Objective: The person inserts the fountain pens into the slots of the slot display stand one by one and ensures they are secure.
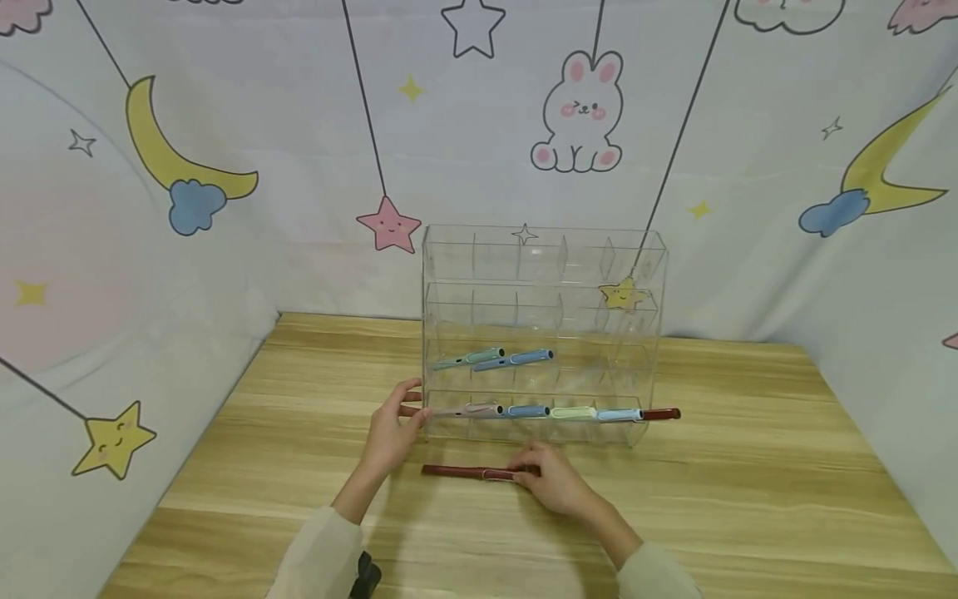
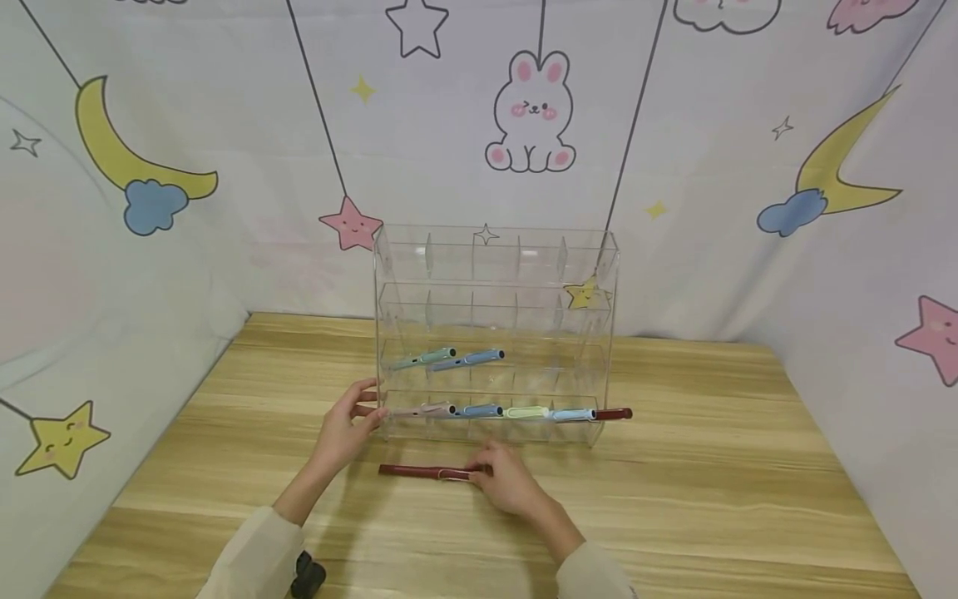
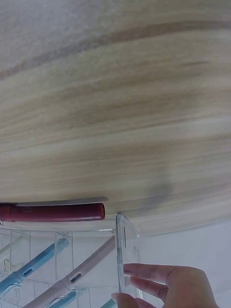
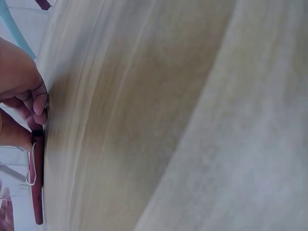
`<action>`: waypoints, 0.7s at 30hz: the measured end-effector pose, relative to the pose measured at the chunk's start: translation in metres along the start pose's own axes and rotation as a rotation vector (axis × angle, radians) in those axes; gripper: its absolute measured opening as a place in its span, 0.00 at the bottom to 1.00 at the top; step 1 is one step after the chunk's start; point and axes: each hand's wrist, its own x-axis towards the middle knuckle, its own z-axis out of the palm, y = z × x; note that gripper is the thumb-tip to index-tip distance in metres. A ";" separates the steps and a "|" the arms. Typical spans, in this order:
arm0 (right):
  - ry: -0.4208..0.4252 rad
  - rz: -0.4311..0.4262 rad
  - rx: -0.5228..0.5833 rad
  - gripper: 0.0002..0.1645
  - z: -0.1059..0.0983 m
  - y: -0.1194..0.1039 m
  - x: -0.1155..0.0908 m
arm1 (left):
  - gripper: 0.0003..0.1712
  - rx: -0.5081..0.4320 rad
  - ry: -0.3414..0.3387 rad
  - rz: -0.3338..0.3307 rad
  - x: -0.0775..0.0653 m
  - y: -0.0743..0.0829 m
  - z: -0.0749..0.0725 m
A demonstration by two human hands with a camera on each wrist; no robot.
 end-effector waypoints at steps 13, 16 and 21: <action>0.011 0.004 0.014 0.05 -0.003 0.002 -0.001 | 0.25 0.018 0.000 0.015 0.000 -0.002 0.000; 0.002 0.019 0.043 0.07 -0.002 0.003 0.000 | 0.25 0.015 0.000 0.017 0.000 -0.002 0.000; -0.015 0.020 0.069 0.10 -0.001 0.002 0.000 | 0.25 0.015 0.001 0.014 0.000 -0.002 0.000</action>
